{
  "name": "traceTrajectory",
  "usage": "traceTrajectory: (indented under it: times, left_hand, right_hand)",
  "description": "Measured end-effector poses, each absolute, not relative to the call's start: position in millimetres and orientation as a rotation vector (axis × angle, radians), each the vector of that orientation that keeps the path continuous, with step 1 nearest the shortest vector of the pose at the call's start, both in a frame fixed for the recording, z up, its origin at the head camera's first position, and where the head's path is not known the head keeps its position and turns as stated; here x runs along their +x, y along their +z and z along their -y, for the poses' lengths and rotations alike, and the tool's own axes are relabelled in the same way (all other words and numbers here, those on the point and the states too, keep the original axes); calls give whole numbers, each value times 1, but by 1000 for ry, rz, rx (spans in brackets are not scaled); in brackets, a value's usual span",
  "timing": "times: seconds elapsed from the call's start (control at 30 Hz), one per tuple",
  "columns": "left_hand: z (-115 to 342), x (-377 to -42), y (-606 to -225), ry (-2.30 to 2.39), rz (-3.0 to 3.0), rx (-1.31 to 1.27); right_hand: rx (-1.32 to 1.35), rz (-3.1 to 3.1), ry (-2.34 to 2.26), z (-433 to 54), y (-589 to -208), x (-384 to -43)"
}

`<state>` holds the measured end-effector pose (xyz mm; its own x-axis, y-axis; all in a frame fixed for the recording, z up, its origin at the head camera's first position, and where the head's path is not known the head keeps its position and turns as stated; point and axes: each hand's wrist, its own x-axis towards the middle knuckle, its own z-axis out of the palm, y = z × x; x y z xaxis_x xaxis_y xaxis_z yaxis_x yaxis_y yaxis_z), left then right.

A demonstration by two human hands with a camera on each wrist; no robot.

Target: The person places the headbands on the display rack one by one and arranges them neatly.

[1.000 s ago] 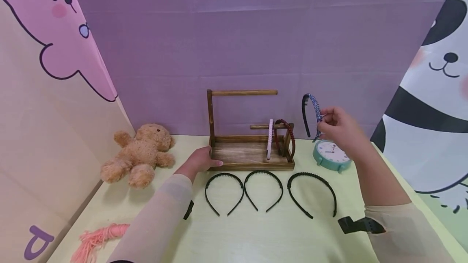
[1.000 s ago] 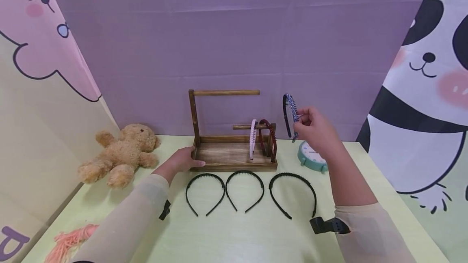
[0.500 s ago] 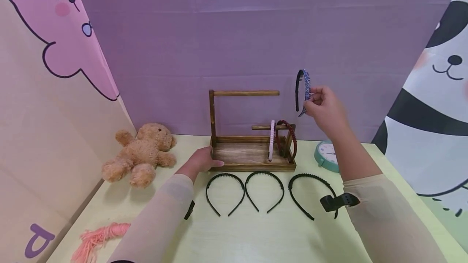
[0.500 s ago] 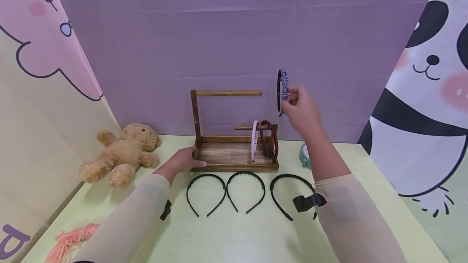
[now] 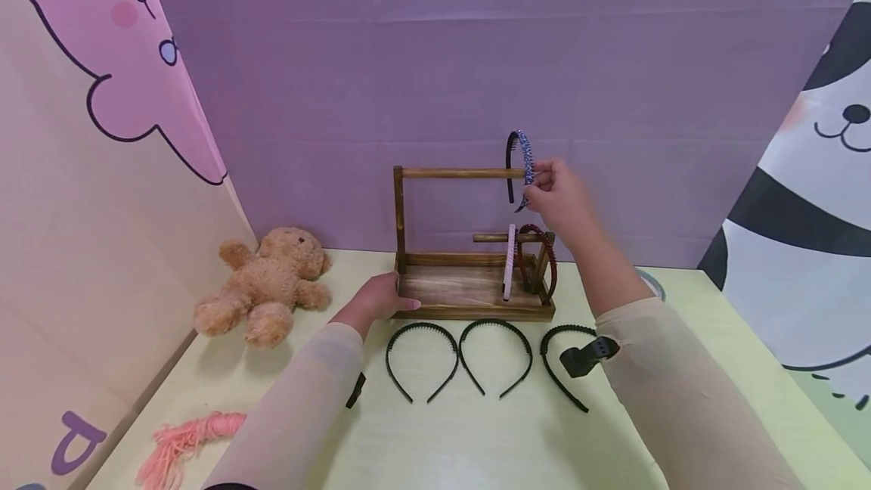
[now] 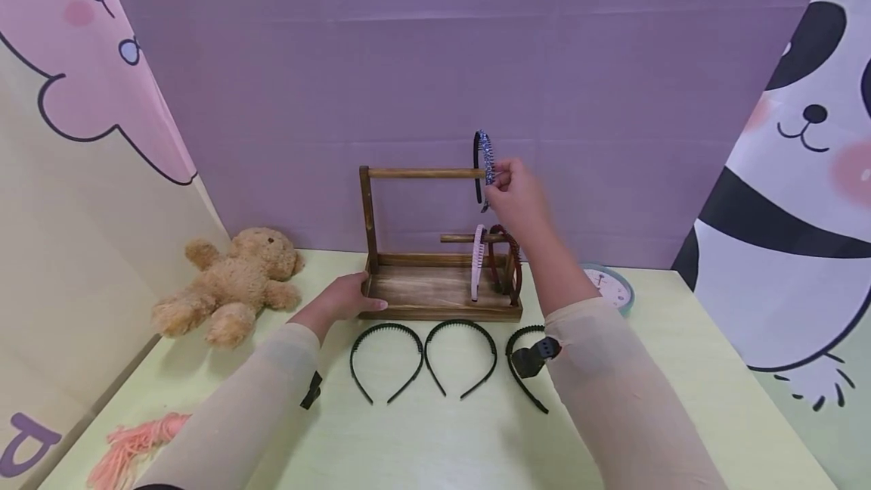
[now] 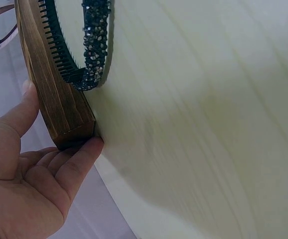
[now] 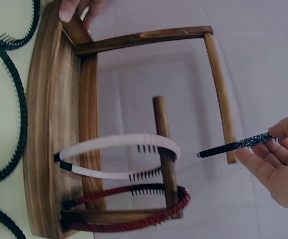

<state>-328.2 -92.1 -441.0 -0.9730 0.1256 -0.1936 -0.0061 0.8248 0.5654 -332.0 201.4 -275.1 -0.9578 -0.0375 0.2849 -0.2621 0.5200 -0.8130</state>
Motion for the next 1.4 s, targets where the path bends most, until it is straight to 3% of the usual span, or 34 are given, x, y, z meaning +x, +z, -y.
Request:
traceTrajectory:
  times: [1.4]
  left_hand:
    - [87,-328,-439,865,-2763,57]
  right_hand:
    - [390,2646,1362,-69,-325,-360]
